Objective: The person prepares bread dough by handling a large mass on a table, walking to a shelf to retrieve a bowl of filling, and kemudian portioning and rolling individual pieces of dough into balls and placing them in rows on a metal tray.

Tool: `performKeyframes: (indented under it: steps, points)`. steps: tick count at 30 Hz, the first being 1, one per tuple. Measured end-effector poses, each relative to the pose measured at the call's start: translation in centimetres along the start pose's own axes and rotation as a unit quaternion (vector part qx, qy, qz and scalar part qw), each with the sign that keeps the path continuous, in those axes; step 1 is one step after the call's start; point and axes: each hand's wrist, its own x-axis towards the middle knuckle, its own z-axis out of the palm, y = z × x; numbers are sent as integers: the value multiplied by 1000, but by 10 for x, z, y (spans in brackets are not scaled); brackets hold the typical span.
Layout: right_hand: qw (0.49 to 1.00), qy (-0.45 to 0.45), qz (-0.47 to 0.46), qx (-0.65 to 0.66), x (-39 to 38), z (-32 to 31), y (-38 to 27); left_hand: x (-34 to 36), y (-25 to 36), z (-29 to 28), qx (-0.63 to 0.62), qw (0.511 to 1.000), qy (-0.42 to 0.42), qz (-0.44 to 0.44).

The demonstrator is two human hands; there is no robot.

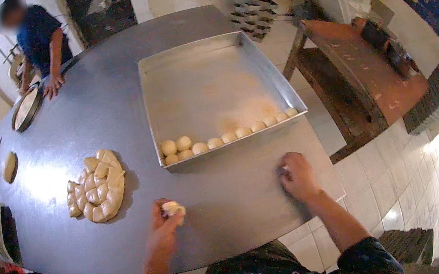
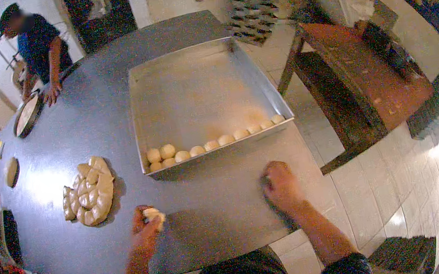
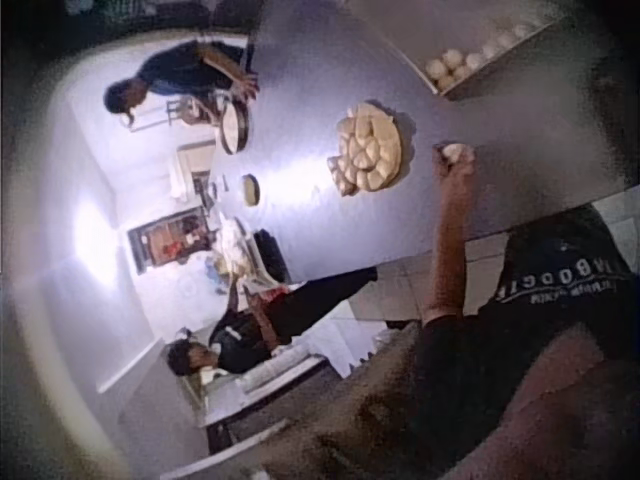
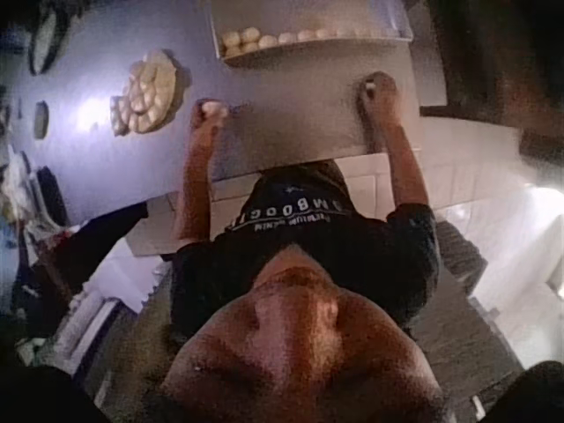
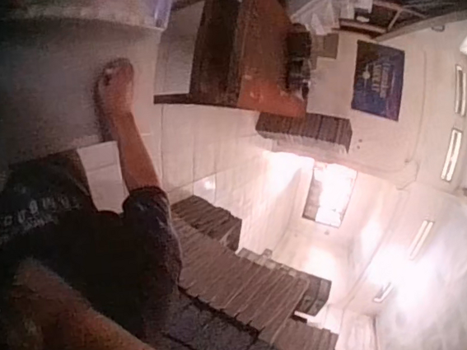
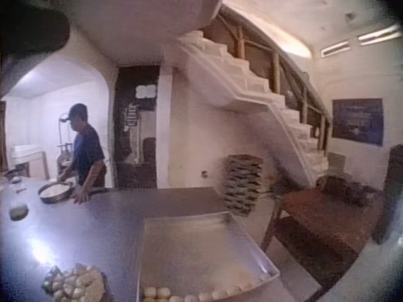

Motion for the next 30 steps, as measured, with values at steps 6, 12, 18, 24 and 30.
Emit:
performKeyframes:
  steps: [6,12,18,24,30]
  points:
    - [897,183,133,380,123,-20,-57,3,-11,-60,59,996,43,43]
    - [986,-143,22,83,164,88,-95,34,9,-16,-79,990,-110,44]
    - [912,-70,-56,400,42,56,-159,11,30,21,-84,953,-266,-114]
    - [990,-133,45,23,-40,-19,-77,74,55,45,444,805,-221,325]
    - [983,41,112,-138,33,18,-35,133,29,58,641,681,-149,320]
